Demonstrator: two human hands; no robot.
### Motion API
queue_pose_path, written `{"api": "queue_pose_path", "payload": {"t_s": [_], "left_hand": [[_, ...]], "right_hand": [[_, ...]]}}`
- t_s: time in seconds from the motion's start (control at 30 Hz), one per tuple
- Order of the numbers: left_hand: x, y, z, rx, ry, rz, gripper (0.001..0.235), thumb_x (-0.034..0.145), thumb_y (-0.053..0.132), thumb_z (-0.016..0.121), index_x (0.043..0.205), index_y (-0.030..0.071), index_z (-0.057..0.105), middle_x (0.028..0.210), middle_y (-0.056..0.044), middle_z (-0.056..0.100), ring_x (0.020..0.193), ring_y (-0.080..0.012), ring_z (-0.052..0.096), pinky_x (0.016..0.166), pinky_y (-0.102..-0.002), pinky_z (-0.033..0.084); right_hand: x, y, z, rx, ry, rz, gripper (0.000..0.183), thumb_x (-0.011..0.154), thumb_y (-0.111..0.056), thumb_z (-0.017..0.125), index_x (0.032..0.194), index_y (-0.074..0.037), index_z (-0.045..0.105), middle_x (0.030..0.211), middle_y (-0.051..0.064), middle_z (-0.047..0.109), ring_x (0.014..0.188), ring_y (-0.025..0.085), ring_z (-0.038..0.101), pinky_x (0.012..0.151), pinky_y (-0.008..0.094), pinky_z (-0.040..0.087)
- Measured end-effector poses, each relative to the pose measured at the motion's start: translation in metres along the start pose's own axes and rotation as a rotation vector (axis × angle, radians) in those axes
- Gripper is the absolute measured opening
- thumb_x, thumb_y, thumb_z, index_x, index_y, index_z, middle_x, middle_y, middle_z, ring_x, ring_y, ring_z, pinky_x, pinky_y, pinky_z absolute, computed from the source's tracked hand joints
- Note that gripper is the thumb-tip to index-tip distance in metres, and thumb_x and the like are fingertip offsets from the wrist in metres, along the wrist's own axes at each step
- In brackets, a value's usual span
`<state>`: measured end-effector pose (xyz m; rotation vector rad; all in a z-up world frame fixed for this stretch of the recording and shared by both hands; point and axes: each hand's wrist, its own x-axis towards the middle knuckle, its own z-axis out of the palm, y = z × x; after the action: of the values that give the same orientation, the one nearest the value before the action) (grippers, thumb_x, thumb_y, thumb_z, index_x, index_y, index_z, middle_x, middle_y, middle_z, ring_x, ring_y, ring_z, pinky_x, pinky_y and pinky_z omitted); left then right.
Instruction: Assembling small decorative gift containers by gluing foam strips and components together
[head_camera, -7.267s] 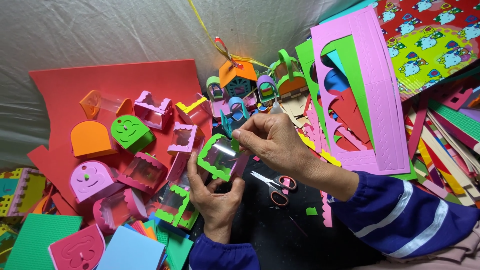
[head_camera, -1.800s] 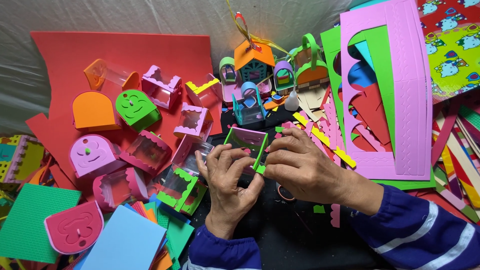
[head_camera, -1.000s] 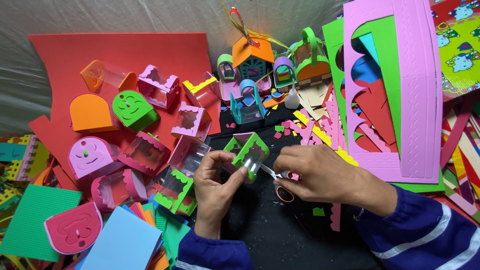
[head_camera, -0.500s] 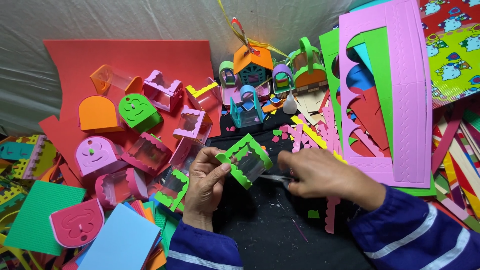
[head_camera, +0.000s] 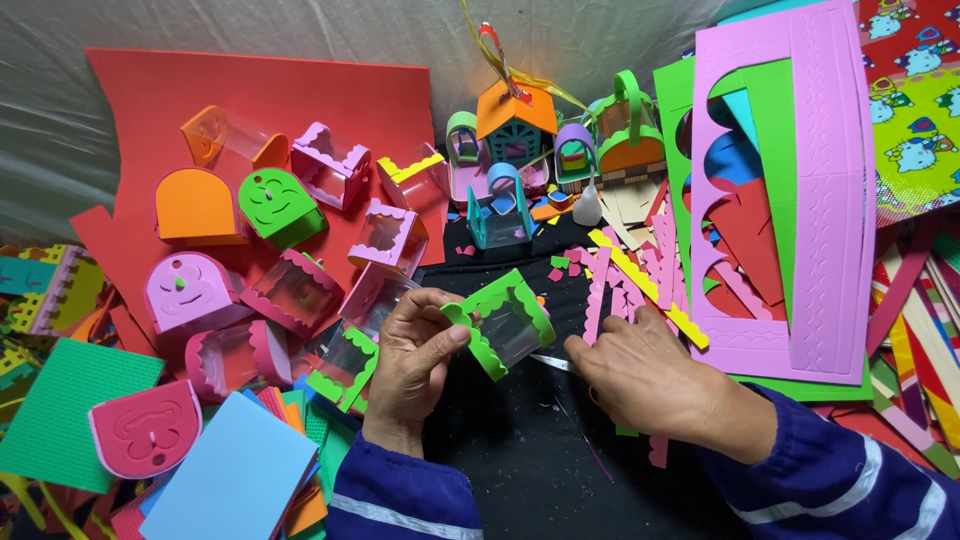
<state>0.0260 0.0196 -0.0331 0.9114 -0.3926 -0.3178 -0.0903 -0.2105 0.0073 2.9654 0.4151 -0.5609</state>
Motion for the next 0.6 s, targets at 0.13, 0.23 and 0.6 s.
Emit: {"api": "queue_pose_path", "payload": {"t_s": [0.13,0.23,0.6], "left_hand": [[0.0,-0.008,-0.013,0.074,-0.016,-0.014,0.037,0.077,-0.011,0.078,0.107,0.001,0.06,0.096,-0.02,0.071,0.091,-0.0248,0.073,0.078,-0.033,0.058],[0.001,-0.004,-0.012,0.087,-0.017,-0.009,0.039,0.076,-0.012,0.079,0.108,0.0,0.06,0.095,-0.02,0.071,0.088,-0.0228,0.071,0.076,-0.032,0.057],[-0.006,0.018,0.011,0.201,-0.149,-0.205,0.03,0.084,0.004,0.081,0.109,0.011,0.066,0.101,-0.003,0.069,0.092,-0.0148,0.065,0.081,-0.032,0.058]], "right_hand": [[0.007,0.001,0.0,-0.003,0.024,0.031,0.04,0.08,-0.021,0.073,0.117,-0.01,0.062,0.081,0.014,0.075,0.089,0.037,0.072,0.078,0.054,0.051],[-0.004,0.021,-0.027,0.095,-0.012,0.008,0.048,0.08,-0.023,0.076,0.125,-0.013,0.061,0.08,0.013,0.076,0.087,0.038,0.074,0.078,0.056,0.051],[-0.029,0.072,-0.058,1.214,0.572,-0.613,0.033,0.09,-0.004,0.069,0.124,-0.003,0.064,0.105,0.013,0.075,0.093,0.02,0.077,0.069,0.026,0.073]]}}
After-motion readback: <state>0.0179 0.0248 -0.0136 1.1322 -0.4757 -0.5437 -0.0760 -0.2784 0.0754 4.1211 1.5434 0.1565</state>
